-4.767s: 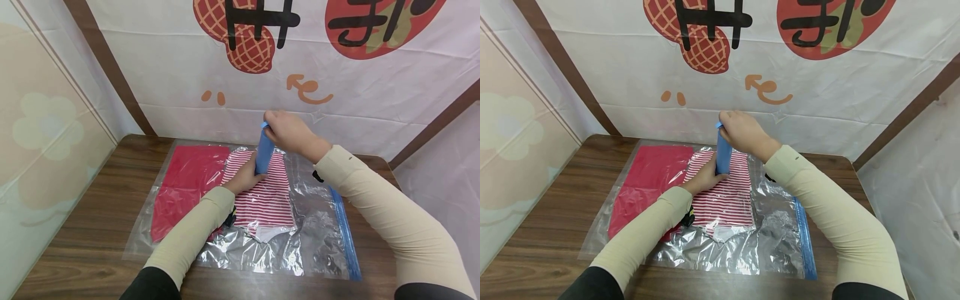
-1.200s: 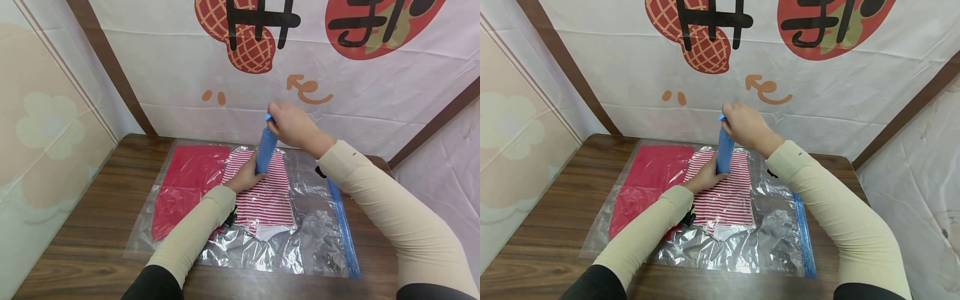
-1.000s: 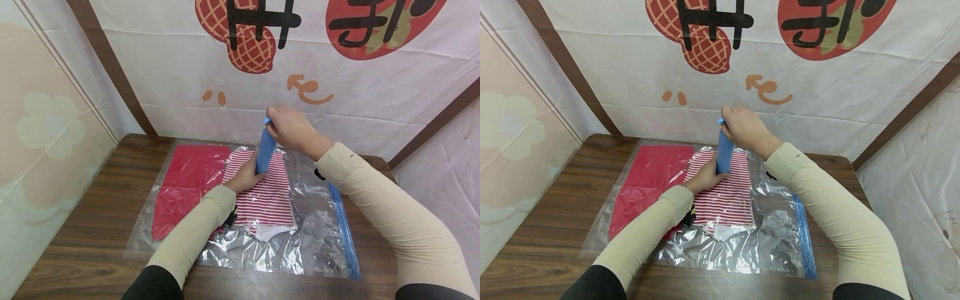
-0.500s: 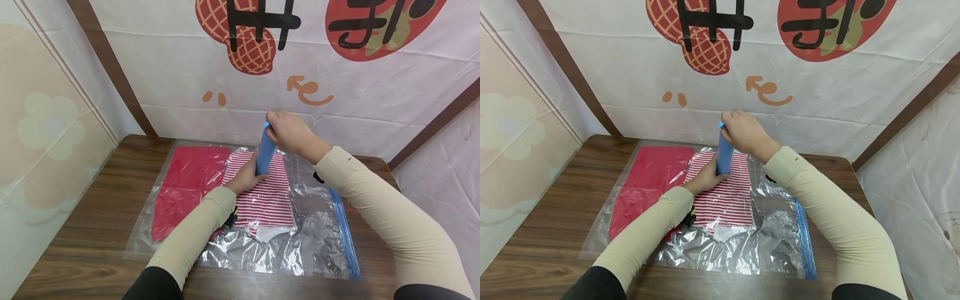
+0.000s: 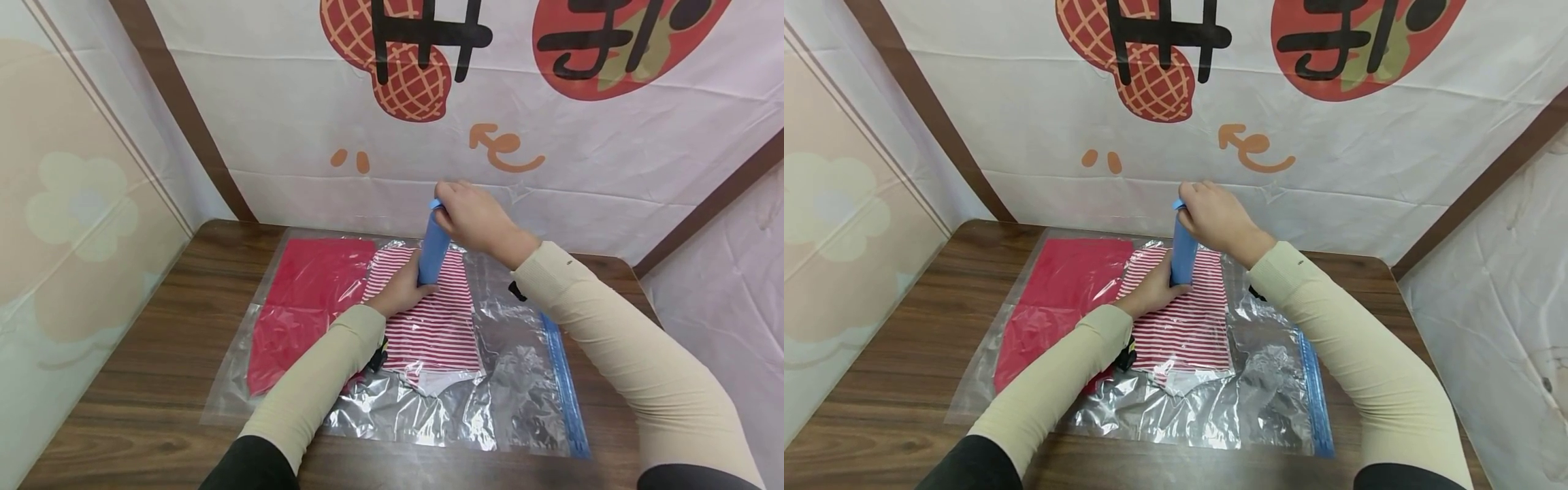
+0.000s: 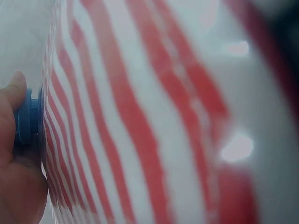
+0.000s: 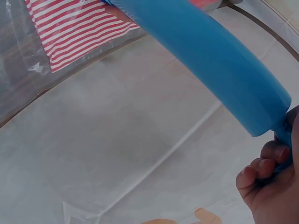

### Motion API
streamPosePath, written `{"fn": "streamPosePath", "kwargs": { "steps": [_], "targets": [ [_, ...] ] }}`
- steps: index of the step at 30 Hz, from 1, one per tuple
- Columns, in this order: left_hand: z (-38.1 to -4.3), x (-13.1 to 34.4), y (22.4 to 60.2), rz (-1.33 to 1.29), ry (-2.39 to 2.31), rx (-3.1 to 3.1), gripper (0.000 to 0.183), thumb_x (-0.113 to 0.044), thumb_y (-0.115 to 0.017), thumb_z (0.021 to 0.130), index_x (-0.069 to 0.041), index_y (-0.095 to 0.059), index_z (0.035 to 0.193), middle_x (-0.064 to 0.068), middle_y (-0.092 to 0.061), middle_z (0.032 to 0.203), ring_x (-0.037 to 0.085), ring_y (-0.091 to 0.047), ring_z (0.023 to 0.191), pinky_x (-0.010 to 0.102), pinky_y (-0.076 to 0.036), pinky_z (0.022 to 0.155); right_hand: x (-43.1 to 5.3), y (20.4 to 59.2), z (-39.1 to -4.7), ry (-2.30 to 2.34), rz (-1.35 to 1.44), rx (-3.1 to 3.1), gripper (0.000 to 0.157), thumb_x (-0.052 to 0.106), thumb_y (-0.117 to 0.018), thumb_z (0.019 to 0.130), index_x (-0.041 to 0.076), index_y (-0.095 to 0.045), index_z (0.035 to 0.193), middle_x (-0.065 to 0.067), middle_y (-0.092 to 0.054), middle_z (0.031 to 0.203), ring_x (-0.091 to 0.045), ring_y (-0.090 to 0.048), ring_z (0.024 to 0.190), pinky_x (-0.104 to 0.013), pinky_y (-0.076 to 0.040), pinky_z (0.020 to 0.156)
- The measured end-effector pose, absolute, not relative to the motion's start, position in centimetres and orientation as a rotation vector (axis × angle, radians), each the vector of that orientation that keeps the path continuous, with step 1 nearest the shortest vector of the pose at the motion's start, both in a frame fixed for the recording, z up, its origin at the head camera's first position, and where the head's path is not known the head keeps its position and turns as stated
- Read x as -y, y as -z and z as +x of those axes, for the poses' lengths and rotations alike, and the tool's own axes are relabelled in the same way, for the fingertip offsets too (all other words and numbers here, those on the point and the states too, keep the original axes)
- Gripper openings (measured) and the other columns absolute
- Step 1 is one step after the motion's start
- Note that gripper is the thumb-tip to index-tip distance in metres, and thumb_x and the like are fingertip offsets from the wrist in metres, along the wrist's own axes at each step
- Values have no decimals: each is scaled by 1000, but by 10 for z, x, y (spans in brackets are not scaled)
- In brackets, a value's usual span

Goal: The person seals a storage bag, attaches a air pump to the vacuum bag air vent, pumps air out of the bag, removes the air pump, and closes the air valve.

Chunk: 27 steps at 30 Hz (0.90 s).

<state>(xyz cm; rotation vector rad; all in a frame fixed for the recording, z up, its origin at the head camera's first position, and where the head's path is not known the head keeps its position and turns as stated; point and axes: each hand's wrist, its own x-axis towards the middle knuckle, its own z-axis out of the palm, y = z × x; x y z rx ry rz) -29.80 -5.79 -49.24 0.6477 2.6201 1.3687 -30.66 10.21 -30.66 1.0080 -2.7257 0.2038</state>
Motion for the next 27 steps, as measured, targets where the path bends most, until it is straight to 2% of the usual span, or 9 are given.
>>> {"fn": "streamPosePath", "kwargs": {
  "steps": [8, 12, 17, 27],
  "targets": [
    [-297, 57, 495, 640, -1392, -2617, 74, -14, -73, 95, -3, -26, 151, 20, -51, 143, 34, -50, 136, 47, -37, 116, -102, 302, -307, -222, 1043, 2755, 10, 11, -45, 99, 8, -46, 89, -6, -41, 76, -27, -44, 78, -38, -39, 70],
    [-298, 57, 495, 636, -1381, -2621, 74, -16, -74, 95, -3, -26, 150, 20, -52, 141, 34, -51, 135, 48, -38, 115, -103, 292, -309, -266, 1060, 2736, 9, 8, -45, 98, 7, -45, 89, -6, -39, 75, -26, -42, 72, -36, -37, 66],
    [-298, 57, 494, 624, -1384, -2615, 75, -17, -74, 95, -5, -26, 151, 19, -52, 142, 33, -51, 135, 49, -38, 116, -105, 265, -310, -276, 1031, 2678, 9, 8, -44, 98, 6, -46, 89, -6, -40, 73, -24, -41, 66, -34, -35, 62],
    [-298, 59, 494, 621, -1364, -2607, 76, -20, -73, 96, -8, -24, 153, 18, -50, 146, 33, -49, 138, 50, -37, 116, -105, 211, -306, -258, 923, 2665, 12, 11, -45, 99, 1, -53, 100, -11, -48, 78, -27, -47, 78, -37, -40, 66]
  ]
}}
